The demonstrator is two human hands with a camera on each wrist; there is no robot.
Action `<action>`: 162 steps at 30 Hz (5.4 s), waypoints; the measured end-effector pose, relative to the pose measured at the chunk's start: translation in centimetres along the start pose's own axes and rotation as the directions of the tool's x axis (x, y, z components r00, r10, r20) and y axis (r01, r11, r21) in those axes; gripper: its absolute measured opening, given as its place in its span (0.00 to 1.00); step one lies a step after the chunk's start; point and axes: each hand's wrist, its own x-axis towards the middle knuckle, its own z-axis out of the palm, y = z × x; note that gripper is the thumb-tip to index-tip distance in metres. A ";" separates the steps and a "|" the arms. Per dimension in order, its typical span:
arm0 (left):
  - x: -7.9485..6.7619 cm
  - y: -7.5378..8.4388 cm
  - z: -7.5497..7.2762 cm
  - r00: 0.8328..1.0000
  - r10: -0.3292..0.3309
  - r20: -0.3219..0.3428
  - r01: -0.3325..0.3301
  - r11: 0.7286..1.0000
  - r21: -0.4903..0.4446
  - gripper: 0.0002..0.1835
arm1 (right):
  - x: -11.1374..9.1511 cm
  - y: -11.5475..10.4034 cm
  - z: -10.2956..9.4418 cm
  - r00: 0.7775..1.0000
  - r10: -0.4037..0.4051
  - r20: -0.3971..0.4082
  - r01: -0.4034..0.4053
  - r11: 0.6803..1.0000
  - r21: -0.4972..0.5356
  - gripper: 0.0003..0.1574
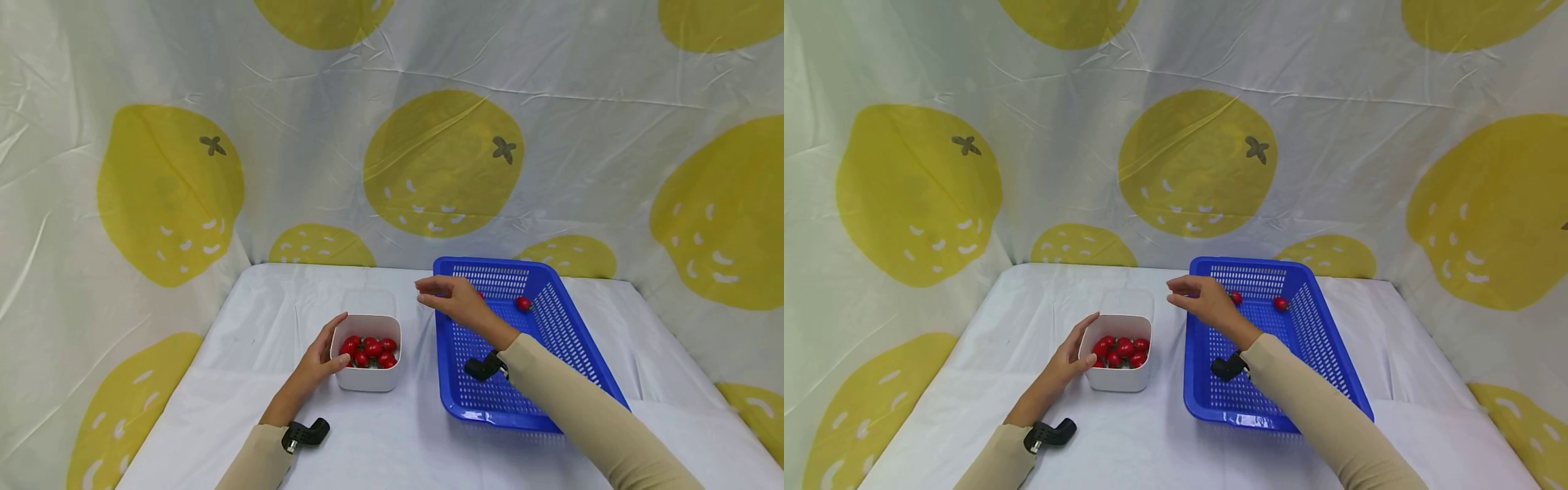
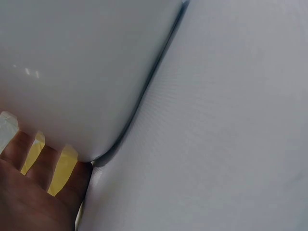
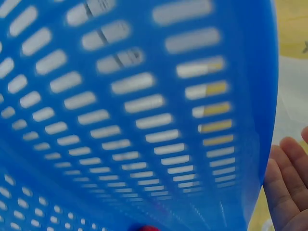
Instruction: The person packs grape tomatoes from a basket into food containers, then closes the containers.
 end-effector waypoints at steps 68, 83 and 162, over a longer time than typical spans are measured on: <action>-0.1 0.0 0.1 0.999 -0.051 -0.010 0.051 0.998 -0.026 0.39 | 0.4 10.0 -6.2 0.947 0.247 -0.207 -0.294 0.925 -0.241 0.27; -0.1 0.0 0.2 0.999 -0.033 -0.003 0.033 0.999 -0.038 0.40 | -0.1 10.9 -6.2 0.946 0.289 -0.149 -0.319 0.910 -0.263 0.24; -0.2 -0.2 -0.1 0.999 -0.042 -0.002 0.041 0.999 -0.035 0.39 | 0.0 10.9 -7.2 0.956 0.225 -0.189 -0.278 0.902 -0.330 0.25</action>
